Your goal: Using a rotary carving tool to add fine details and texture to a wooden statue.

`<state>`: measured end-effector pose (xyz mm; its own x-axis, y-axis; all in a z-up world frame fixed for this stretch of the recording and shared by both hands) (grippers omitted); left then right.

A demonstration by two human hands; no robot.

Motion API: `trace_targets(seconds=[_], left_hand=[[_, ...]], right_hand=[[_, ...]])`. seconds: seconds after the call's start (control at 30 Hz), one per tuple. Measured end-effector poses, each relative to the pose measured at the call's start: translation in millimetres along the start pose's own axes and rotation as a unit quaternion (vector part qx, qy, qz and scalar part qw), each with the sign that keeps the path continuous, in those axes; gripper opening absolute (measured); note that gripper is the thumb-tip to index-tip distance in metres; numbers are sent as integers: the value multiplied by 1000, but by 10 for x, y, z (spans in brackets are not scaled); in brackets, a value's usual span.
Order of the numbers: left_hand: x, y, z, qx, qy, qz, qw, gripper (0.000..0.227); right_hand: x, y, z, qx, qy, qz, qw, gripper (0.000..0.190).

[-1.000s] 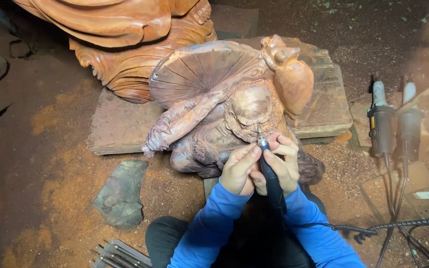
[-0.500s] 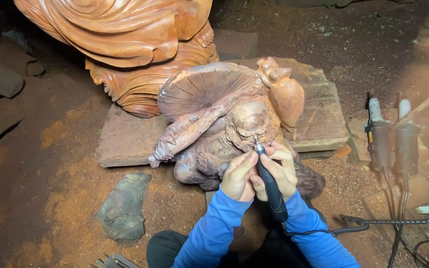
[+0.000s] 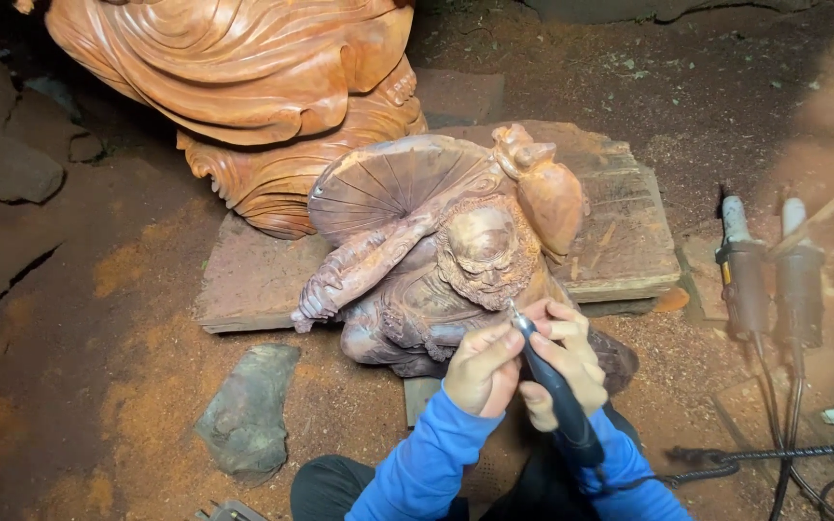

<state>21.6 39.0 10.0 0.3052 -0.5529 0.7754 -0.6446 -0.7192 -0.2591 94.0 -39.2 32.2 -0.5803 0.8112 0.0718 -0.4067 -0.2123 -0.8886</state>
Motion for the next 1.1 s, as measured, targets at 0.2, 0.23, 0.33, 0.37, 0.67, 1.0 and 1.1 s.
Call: trace_targets(seconds=[0.2,0.23,0.33,0.37,0.67,1.0,1.1], left_hand=[[283,-118,315,139,-50,-20,989,16],[280,-161,392,164,-54,-25,985,16],[439,-302,380,179,-64,-59,980,26],[446,-298,368,183,-70,-60,979,26],[568,-310,275,185,-65,-147,970,35],[449,-342,337,184,-3,-129,975,32],[467,-345,325,185,-2,-128,974,31]], right_hand=[[-254,-236,-406,53,-229,-51,971,59],[-267,-324,-441,61,-249,-41,966,55],[-225,-473,-398,62,-223,-36,972,51],[-224,-441,-428,62,-230,-38,970,51],[-164,-428,-493,34,-167,-27,985,41],[-166,-520,-449,6,-150,-21,989,37],[-170,-537,-439,4,-147,-19,989,36]])
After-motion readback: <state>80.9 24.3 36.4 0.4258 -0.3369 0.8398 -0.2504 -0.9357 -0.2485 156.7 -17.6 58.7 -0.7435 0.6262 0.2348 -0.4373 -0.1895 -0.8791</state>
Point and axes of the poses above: each hand's wrist, its own y-axis away from the middle knuckle, its own x-axis out of the palm, z = x × y, the point moved 4 cm from there along -y, towards the middle knuckle, and after that the axes turned 10 degrees about x, right-handed, at the moved point
